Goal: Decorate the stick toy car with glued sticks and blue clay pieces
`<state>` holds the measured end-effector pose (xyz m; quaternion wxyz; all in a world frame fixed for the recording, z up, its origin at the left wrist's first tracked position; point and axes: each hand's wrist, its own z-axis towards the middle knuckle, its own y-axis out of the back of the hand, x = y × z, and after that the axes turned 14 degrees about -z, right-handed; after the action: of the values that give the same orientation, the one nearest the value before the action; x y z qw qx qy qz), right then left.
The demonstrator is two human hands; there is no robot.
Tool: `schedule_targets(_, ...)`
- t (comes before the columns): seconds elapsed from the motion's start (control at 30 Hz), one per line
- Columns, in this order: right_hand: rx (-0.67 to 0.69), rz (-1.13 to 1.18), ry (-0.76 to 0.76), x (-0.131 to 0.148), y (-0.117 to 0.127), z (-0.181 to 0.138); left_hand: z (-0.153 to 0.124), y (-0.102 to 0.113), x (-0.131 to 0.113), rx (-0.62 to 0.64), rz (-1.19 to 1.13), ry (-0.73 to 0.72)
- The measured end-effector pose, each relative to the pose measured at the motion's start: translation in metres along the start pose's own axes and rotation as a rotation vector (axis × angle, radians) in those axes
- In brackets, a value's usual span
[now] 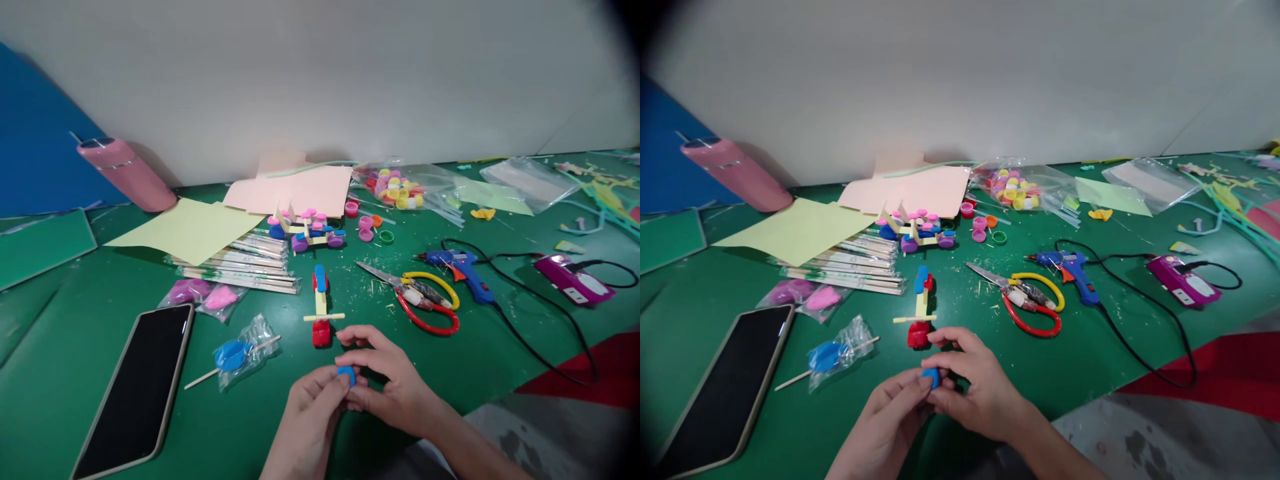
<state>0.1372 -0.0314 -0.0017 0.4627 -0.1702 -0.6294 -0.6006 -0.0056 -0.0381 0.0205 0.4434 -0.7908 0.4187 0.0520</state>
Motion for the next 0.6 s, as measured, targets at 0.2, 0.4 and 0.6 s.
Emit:
schedule_targets(0.2,0.028,-0.034,0.045,0.0026,0.0034,0.0067,0.0005,-0.0039,-0.0051,-0.021,0.004,-0.014)
schedule_targets(0.4,0.05,-0.07,0.058,0.0016,0.0042,0.0093,0.0035,-0.0034,-0.0071,-0.046,0.017,-0.009)
schedule_targets(0.6,0.037,-0.044,0.054,0.0005,0.0037,0.0085,0.0027,-0.0004,-0.0071,-0.008,-0.005,0.018)
